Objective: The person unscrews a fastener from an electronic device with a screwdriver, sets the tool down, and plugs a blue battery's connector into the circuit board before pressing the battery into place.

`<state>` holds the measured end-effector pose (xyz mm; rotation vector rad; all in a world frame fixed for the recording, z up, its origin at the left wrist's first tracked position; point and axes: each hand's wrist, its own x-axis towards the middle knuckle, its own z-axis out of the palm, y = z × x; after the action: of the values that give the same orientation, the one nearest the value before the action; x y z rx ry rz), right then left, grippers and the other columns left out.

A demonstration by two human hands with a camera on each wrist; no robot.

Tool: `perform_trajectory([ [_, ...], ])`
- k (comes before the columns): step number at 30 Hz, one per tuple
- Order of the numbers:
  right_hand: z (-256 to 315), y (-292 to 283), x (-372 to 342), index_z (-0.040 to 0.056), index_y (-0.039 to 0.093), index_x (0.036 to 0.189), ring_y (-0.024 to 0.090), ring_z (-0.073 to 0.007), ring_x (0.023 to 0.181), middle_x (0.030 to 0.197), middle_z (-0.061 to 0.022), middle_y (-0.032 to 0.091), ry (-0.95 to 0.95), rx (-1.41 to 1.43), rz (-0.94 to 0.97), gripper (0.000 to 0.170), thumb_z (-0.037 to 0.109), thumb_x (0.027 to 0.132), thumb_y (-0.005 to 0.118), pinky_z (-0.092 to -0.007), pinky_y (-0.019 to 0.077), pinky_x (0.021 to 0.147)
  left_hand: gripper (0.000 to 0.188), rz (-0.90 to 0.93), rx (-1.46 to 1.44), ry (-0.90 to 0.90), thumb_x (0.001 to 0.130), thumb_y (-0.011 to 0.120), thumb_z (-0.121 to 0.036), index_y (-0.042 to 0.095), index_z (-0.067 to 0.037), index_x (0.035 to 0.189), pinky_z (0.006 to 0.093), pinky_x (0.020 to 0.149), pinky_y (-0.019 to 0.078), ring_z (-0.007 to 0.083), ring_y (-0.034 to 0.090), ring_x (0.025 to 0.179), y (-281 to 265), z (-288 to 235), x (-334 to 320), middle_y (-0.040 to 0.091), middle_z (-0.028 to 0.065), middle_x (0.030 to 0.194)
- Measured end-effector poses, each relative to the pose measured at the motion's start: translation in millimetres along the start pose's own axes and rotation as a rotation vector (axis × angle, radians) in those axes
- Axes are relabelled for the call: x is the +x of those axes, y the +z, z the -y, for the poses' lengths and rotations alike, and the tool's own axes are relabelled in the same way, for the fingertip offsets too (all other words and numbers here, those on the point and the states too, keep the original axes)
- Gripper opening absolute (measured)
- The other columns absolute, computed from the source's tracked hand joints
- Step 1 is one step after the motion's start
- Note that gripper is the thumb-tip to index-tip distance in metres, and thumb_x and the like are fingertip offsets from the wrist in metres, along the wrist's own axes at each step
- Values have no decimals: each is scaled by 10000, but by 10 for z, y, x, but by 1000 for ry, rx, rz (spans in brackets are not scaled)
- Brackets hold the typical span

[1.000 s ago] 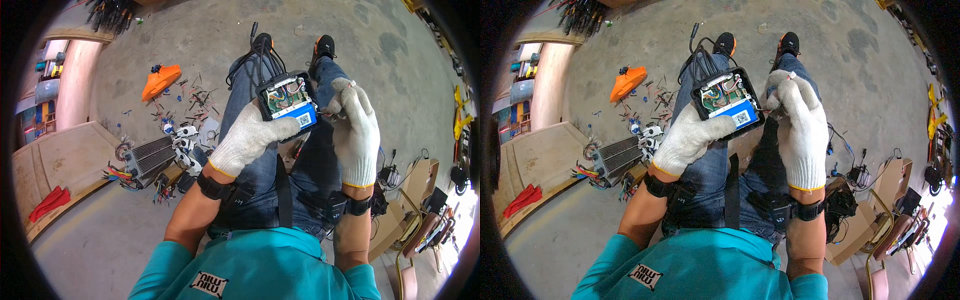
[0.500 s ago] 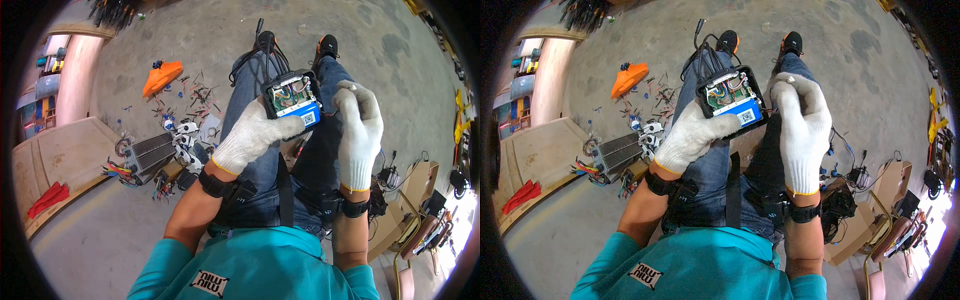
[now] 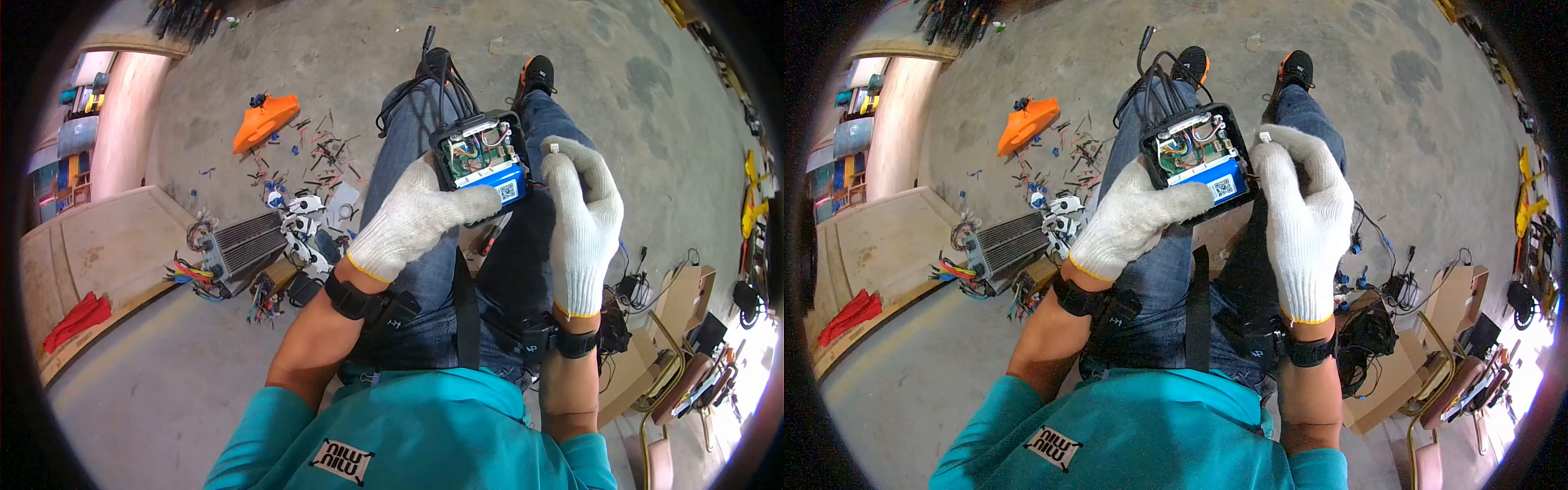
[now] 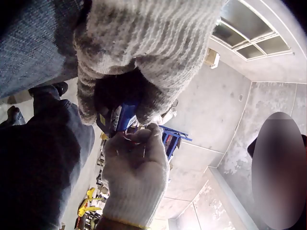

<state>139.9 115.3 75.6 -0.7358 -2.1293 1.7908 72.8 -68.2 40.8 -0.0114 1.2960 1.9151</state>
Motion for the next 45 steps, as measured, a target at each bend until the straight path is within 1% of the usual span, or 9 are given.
perform_trajectory([
  [7,-79,14,-16,15,762,1180,707,-143,930,1010,-74,775,-261,-369,19,201,129,1023,707,-305,555,885,601,24,17,-3,916,840,-82,618,-15,1470,331,1049,569,173,706,1175,3,-12,11,731,81,1322],
  [15,-83,79,-30,-4,738,1141,701,-153,947,1007,-91,768,-98,-223,-146,180,136,1029,723,-326,559,897,599,29,30,13,920,849,-115,629,-25,1470,318,1035,570,149,710,1157,2,1,1,744,66,1302],
  [22,-185,-20,64,-11,773,1173,664,-120,937,1024,-28,756,100,108,-96,231,156,1021,727,-282,531,883,613,20,49,-29,928,848,-114,614,-18,1486,326,1061,562,164,706,1193,17,-37,-24,737,84,1336],
  [25,-134,16,38,-15,776,1160,661,-117,952,1042,-33,759,107,10,-59,223,152,1023,722,-288,531,890,513,9,21,24,940,817,-55,651,-4,1422,316,1006,590,140,725,1108,35,-17,-5,765,65,1238],
  [30,-146,69,6,38,775,1060,718,-265,945,1014,-123,752,-193,-334,-54,145,115,937,773,-359,546,876,450,-8,137,59,939,822,-70,697,-18,1368,306,968,589,122,721,1060,41,-25,5,779,47,1195],
  [34,-50,63,8,45,771,1030,689,-300,926,982,-124,739,-335,-536,-34,122,109,926,776,-396,536,856,436,-22,112,47,924,831,-88,715,-26,1339,294,936,582,109,716,1019,45,-28,-7,789,47,1148],
  [40,-6,82,13,58,764,968,661,-330,902,923,-119,722,-386,-692,-6,92,115,898,783,-434,526,828,586,3,295,17,927,840,-104,633,-25,1470,297,1023,558,121,689,1162,37,-8,2,749,47,1303],
  [43,-25,102,28,60,761,951,665,-338,911,918,-122,726,-405,-740,-11,92,131,898,782,-446,528,833,564,-21,314,6,929,829,-109,646,-40,1457,289,991,559,105,687,1117,102,-62,-15,756,40,1270],
  [45,-20,108,29,57,757,943,670,-341,919,920,-126,731,-338,-756,4,96,141,903,779,-451,530,841,472,-75,391,-10,914,808,-173,684,-64,1357,302,762,576,97,683,842,123,-72,-30,744,22,942],
])
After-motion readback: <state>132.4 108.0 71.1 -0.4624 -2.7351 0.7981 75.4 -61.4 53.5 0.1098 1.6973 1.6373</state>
